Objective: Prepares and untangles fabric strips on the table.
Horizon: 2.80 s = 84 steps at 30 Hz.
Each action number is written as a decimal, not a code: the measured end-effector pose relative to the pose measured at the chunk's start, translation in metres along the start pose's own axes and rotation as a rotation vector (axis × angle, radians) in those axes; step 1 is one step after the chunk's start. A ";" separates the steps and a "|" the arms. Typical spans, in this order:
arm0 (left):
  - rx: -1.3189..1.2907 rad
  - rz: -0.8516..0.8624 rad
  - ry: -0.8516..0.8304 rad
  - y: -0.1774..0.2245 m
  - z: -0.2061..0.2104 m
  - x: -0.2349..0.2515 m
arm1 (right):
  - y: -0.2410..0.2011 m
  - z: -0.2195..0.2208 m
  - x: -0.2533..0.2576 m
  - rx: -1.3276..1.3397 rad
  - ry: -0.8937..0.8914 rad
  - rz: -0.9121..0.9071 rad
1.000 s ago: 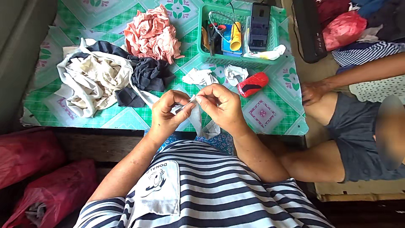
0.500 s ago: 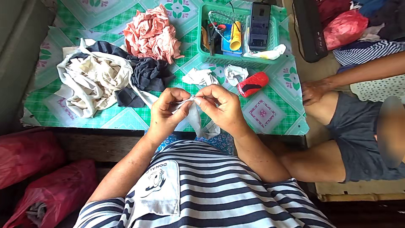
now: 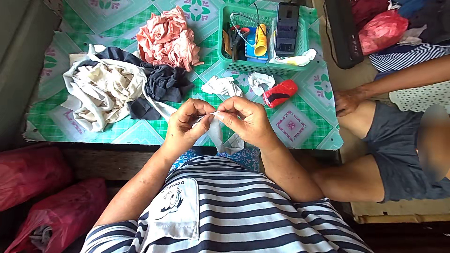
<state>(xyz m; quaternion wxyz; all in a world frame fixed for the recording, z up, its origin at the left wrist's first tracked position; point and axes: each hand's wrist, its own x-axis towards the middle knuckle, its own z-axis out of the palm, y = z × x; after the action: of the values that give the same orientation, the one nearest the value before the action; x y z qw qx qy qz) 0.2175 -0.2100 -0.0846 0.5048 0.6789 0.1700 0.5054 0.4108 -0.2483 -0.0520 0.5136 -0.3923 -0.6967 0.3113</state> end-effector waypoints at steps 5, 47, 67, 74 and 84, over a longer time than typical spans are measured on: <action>0.131 -0.025 -0.045 0.003 -0.002 0.001 | 0.002 0.002 -0.001 -0.030 0.033 -0.016; -0.188 -0.266 -0.016 0.011 -0.005 0.002 | 0.002 -0.001 -0.003 -0.406 0.106 -0.148; -0.299 -0.316 -0.022 0.014 -0.003 0.004 | 0.000 -0.001 -0.002 -0.443 0.103 -0.182; -0.312 -0.319 -0.033 0.013 -0.002 0.003 | 0.000 -0.001 -0.003 -0.421 0.106 -0.173; -0.349 -0.344 -0.059 0.014 -0.002 0.002 | 0.002 -0.003 -0.005 -0.335 0.087 -0.169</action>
<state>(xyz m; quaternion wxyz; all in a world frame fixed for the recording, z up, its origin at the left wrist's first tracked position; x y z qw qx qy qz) 0.2126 -0.2136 -0.0714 0.6980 0.5568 0.1784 0.4135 0.4149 -0.2515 -0.0557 0.4949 -0.4256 -0.7465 0.1296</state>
